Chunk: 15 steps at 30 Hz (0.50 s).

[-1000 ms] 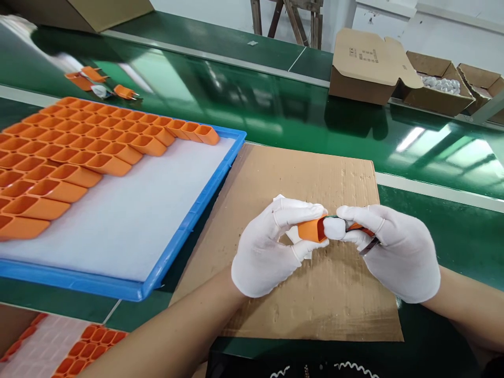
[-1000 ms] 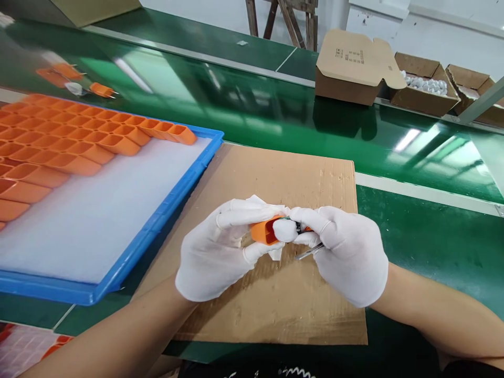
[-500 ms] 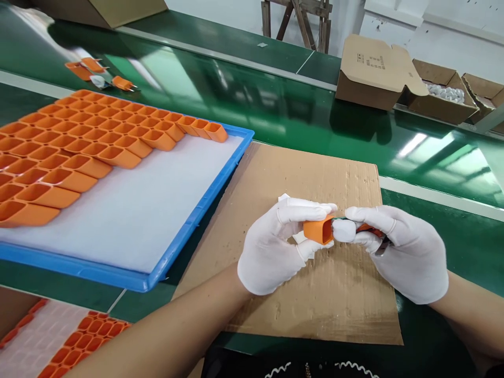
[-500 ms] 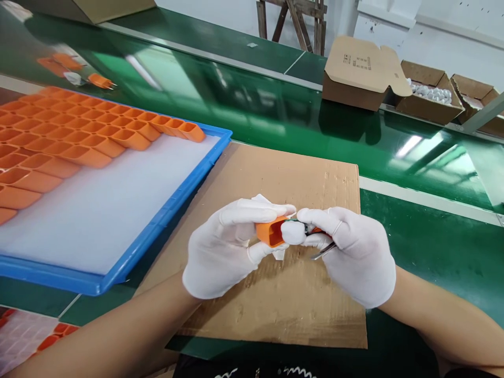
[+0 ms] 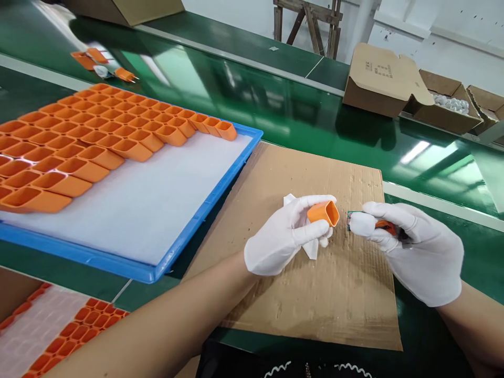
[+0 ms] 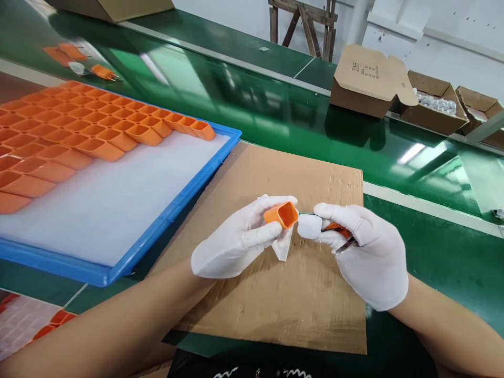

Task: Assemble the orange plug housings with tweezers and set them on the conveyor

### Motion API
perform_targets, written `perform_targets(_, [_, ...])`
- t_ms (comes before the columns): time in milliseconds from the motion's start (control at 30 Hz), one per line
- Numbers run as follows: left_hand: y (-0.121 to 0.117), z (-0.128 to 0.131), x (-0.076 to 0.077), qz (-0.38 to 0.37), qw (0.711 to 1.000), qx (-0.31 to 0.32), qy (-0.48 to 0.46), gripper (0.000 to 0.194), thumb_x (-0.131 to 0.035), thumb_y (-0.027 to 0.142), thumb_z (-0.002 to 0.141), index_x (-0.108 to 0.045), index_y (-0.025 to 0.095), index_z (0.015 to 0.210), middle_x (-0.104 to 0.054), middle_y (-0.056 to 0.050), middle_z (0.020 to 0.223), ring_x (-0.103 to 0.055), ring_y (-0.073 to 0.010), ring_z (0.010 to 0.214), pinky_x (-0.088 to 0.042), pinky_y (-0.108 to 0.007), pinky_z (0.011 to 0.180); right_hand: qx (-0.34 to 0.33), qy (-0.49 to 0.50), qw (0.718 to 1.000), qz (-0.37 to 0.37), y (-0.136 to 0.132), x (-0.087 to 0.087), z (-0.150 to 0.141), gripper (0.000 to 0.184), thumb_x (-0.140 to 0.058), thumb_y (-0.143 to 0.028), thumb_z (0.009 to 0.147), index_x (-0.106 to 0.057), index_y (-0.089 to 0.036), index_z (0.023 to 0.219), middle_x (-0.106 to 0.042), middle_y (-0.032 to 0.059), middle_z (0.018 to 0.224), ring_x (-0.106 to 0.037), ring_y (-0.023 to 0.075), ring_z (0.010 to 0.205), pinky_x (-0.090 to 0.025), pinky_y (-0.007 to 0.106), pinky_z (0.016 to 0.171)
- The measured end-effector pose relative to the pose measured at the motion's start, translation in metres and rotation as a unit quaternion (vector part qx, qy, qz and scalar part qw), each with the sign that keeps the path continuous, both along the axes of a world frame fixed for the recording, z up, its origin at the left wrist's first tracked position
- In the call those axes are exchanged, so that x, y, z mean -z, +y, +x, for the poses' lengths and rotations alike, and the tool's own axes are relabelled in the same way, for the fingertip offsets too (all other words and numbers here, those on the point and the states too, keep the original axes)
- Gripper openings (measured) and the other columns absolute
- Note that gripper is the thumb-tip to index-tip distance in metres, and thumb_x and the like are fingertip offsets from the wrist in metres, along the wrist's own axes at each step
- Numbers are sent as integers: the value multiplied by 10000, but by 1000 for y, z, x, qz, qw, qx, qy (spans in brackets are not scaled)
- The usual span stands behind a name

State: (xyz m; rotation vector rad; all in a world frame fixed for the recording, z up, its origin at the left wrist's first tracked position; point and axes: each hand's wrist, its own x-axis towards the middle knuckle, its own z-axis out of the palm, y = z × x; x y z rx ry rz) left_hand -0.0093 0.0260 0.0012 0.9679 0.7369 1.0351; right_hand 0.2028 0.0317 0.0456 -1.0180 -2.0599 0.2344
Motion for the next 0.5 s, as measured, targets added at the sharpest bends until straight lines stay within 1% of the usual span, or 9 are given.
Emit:
perform_targets(33, [0,-1,-1,-9,1000,13,-6,531,-750,439,850,-575,193,1286,-620,20,745,-615,-129,617,-509,-281,564,-1,-12,1000,6,1,0,1,416,-673,-34,855,-677,-333,1144,-742,-55,846,-695,118,683,-588,234,613])
perform_targets(100, [0,-2,-2,-1,1000,25,-7,578,-753,475,840,-562,197,1309,-611,21,736,-613,-136,649,-504,-283,584,-25,-47,999,-2,2,0,3,368,-596,-44,896,-689,-326,1113,-738,-39,830,-710,132,718,-581,241,607])
perform_targets(167, [0,-2,-1,15,999,30,0,577,-768,483,826,-554,197,1278,-632,11,762,-623,-138,652,-504,-291,601,-57,-81,995,-10,3,1,6,370,-533,-35,913,-689,-310,1106,-739,-30,804,-724,140,745,-576,240,610])
perform_targets(200, [0,-2,-1,22,999,35,4,562,-770,478,825,-548,195,1256,-641,7,771,-626,-139,648,-502,-293,602,-63,-96,993,-5,2,1,7,387,-519,-24,908,-678,-296,1132,-739,-28,790,-726,141,736,-574,239,611])
perform_targets(267, [-1,-3,0,35,998,44,17,517,-770,449,832,-538,194,1217,-643,3,781,-626,-138,643,-497,-292,600,-48,-126,991,25,2,1,8,424,-515,-13,893,-639,-259,1214,-741,-23,770,-716,140,681,-560,243,598])
perform_targets(333, [-2,-4,0,45,997,44,38,478,-765,420,841,-543,201,1202,-634,-4,834,-626,-132,644,-503,-300,609,-22,-152,987,54,0,0,7,408,-531,-28,886,-629,-221,1231,-742,-13,755,-692,142,622,-527,249,556])
perform_targets(433, [-2,-6,0,59,995,36,66,466,-771,409,832,-562,211,1197,-596,-11,929,-636,-124,651,-520,-326,648,-14,-183,981,67,-2,-1,4,350,-508,-38,889,-672,-194,1157,-732,-13,719,-648,129,558,-444,243,482])
perform_targets(500, [-3,-6,0,67,995,37,70,457,-771,407,831,-570,213,1193,-576,-7,939,-639,-123,659,-523,-328,656,-2,-201,977,67,-4,-3,1,350,-466,-38,891,-702,-207,1086,-710,-34,678,-592,104,493,-388,237,449])
